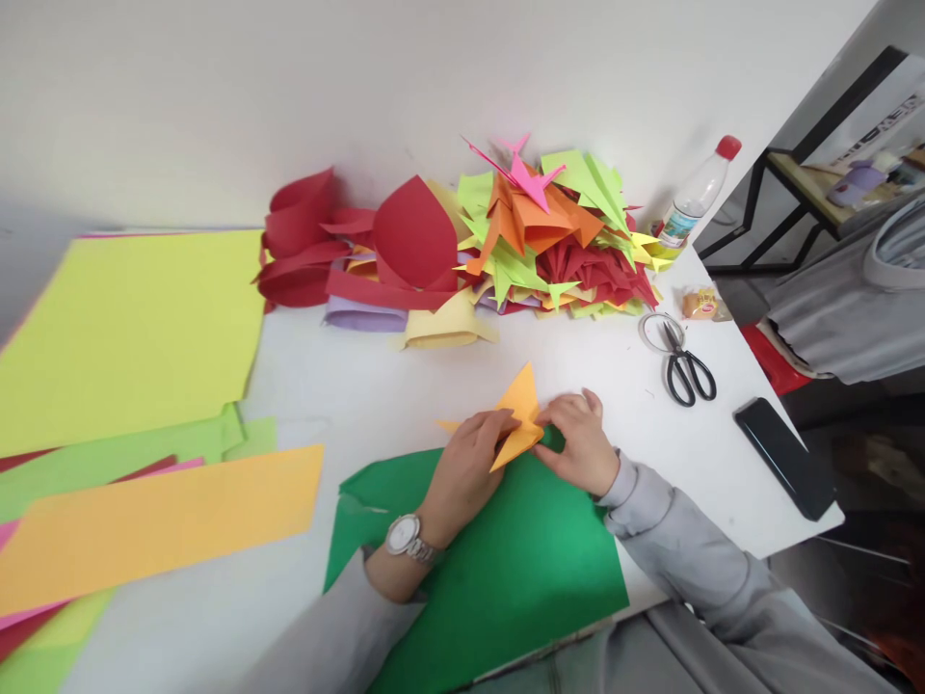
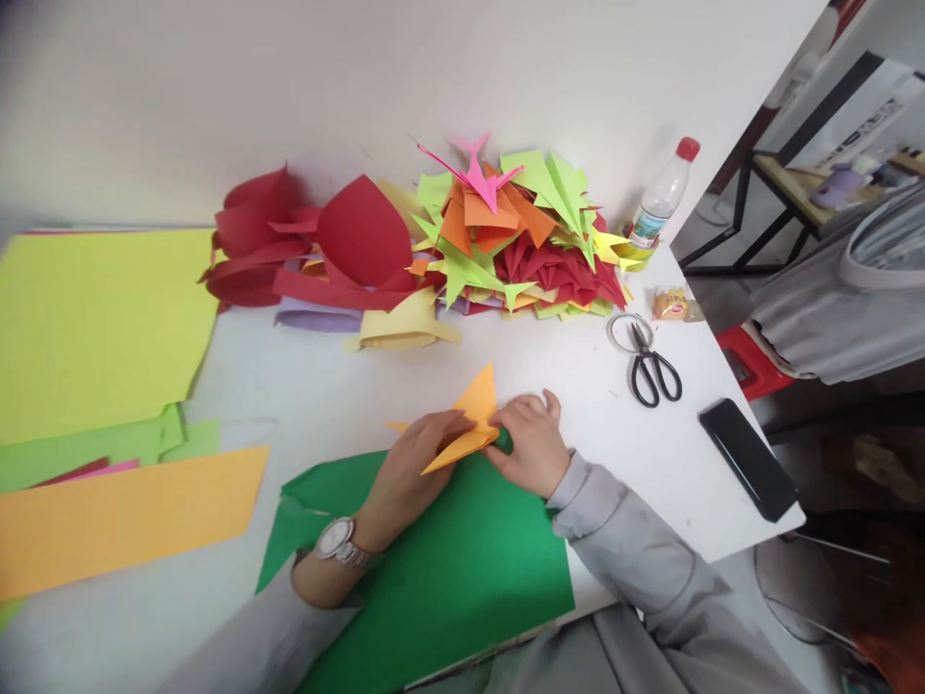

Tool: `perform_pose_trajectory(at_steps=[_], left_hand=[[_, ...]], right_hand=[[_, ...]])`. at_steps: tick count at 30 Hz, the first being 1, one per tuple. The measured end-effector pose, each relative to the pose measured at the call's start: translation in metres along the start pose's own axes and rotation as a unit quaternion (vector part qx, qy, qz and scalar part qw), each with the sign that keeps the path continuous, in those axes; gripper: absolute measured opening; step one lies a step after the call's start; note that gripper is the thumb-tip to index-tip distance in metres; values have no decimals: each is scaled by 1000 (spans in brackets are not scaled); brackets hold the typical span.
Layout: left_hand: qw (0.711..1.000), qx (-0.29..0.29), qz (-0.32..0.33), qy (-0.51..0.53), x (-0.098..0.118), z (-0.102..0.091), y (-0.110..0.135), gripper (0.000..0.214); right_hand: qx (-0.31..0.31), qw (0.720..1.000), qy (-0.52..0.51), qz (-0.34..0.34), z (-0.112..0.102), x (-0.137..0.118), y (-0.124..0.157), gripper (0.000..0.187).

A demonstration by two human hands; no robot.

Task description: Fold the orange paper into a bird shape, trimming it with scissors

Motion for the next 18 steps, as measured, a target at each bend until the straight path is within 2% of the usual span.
perform_pose_trajectory(at_steps=[6,13,18], left_hand=[[1000,-5,-12,17,-2,2,1,37],[1000,-9,-6,15,-2,2,2,40],[1000,0,-17,1,-1,3,-1,25]], right_hand=[[-29,998,-42,-34,-7,6,2,37],[-10,999,-35,-33,-3,12,-3,27],[28,998,-52,3,1,8,-8,19]])
Point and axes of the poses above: each hand's wrist, its own y-axis away from the middle knuckle, its own z-axis out of the palm, x = y × z, the point moved 1 cm from there along -y, towards the middle knuckle, and after that the axes turned 15 degrees about -x, right-handed, at the moved point
